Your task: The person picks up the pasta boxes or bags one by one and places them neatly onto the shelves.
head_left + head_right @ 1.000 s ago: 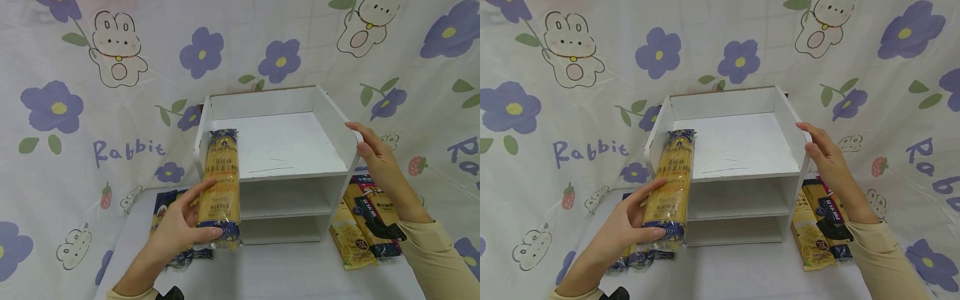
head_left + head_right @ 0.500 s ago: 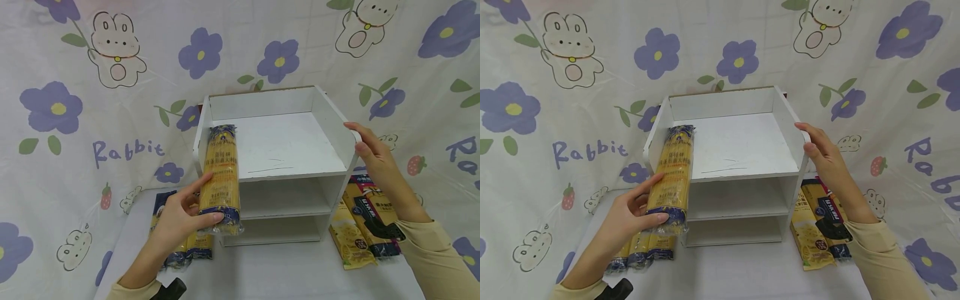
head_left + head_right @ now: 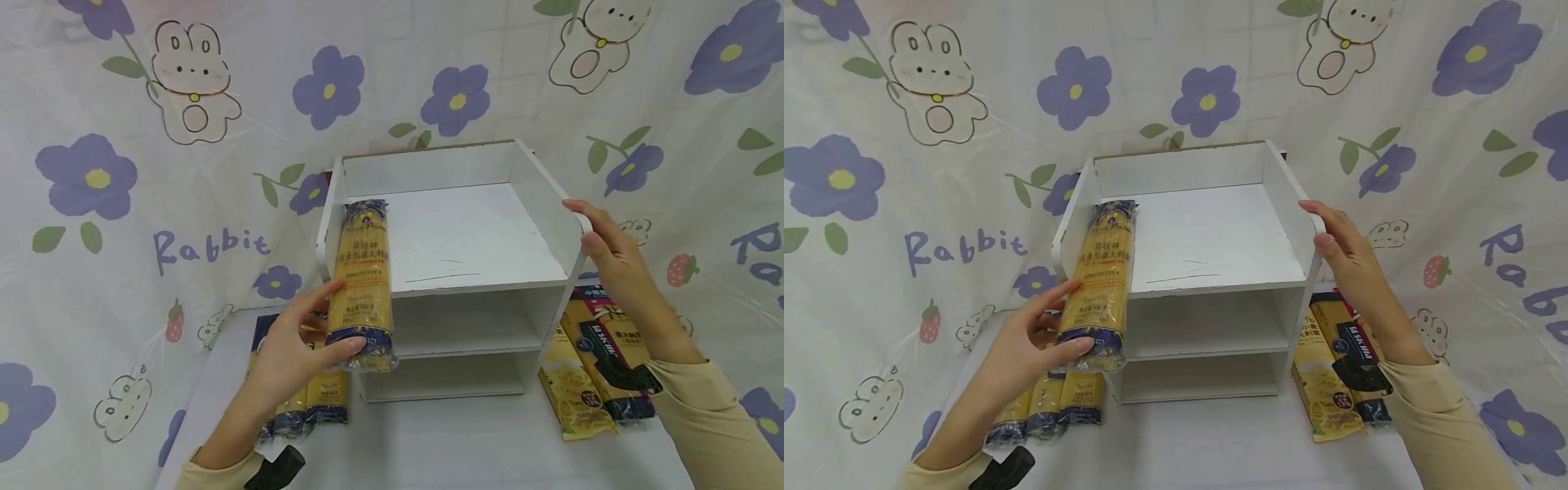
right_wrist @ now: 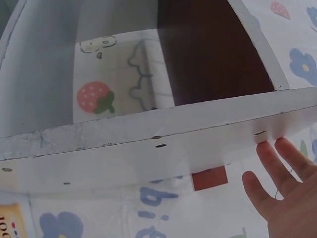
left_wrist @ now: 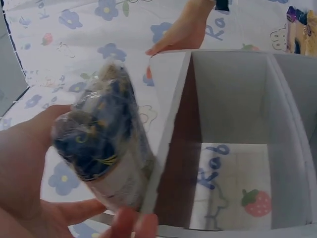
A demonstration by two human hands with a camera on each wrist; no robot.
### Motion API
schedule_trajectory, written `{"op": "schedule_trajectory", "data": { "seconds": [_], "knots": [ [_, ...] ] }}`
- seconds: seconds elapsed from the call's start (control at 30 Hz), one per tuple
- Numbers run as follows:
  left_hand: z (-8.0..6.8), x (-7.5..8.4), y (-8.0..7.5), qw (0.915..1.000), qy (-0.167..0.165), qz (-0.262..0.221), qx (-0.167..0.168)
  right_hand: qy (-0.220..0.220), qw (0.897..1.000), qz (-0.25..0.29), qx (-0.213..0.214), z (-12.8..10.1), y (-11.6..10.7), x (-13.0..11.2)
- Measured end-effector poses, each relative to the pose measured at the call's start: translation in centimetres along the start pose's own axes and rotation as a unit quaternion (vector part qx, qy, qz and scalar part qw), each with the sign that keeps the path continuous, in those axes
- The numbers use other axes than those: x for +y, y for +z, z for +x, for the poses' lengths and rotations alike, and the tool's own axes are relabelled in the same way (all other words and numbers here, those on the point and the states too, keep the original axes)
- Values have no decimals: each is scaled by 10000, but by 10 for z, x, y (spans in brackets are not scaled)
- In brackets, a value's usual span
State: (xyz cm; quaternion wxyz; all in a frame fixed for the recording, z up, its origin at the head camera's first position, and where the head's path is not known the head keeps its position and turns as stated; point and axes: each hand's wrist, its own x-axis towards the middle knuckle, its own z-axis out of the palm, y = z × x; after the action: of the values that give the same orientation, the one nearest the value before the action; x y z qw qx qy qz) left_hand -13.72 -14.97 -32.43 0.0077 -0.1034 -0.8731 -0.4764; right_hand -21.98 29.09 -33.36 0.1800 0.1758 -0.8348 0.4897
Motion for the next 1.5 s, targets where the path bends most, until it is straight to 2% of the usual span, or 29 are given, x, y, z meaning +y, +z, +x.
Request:
{"op": "schedule_trajectory", "data": {
  "seconds": [0.1, 0.2, 0.27, 0.3, 0.4, 0.5, 0.57, 0.7, 0.8, 0.9, 1.07, 1.17, 1.5],
  "knots": [
    [-4, 3, -6, 9990, 321, 228, 207, -9, 10000, -28, -3, 0, 0, 0],
    [-12, 10, -15, 9931, 960, -391, 544, -12, 10000, 4, -18, 0, 0, 0],
    [-18, 16, -19, 9815, 1497, -1060, 542, -14, 10000, 15, -23, -1, 0, 0],
    [-21, 19, -21, 9745, 1725, -1369, 431, -13, 10000, 15, -21, -1, 0, 1],
    [-28, 26, -21, 9518, 2156, -2173, -177, -12, 10000, -19, -7, -1, 0, 1],
    [-34, 30, -14, 9364, 2169, -2665, -710, -22, 10000, -24, 0, -2, 0, 1],
    [-38, 32, -6, 9275, 2102, -2947, -932, -31, 10000, -3, -5, -2, 0, 1],
    [-41, 31, 12, 9098, 1877, -3429, -1392, -47, 10000, 62, -14, -2, 1, 1],
    [-41, 29, 23, 8998, 1645, -3665, -1703, -56, 10000, 61, -9, -2, 1, 1],
    [-40, 27, 32, 8974, 1650, -3702, -1743, -62, 10000, 15, -5, -1, 1, 1],
    [-37, 24, 39, 8962, 2025, -3625, -1564, -69, 10000, -42, 18, 0, 2, 1],
    [-33, 22, 40, 8984, 2141, -3549, -1454, -61, 10000, -45, 40, 1, 2, 1],
    [-26, 23, 41, 9072, 2155, -3415, -1177, -33, 10000, 12, 67, 1, 3, 0]
  ]
}}
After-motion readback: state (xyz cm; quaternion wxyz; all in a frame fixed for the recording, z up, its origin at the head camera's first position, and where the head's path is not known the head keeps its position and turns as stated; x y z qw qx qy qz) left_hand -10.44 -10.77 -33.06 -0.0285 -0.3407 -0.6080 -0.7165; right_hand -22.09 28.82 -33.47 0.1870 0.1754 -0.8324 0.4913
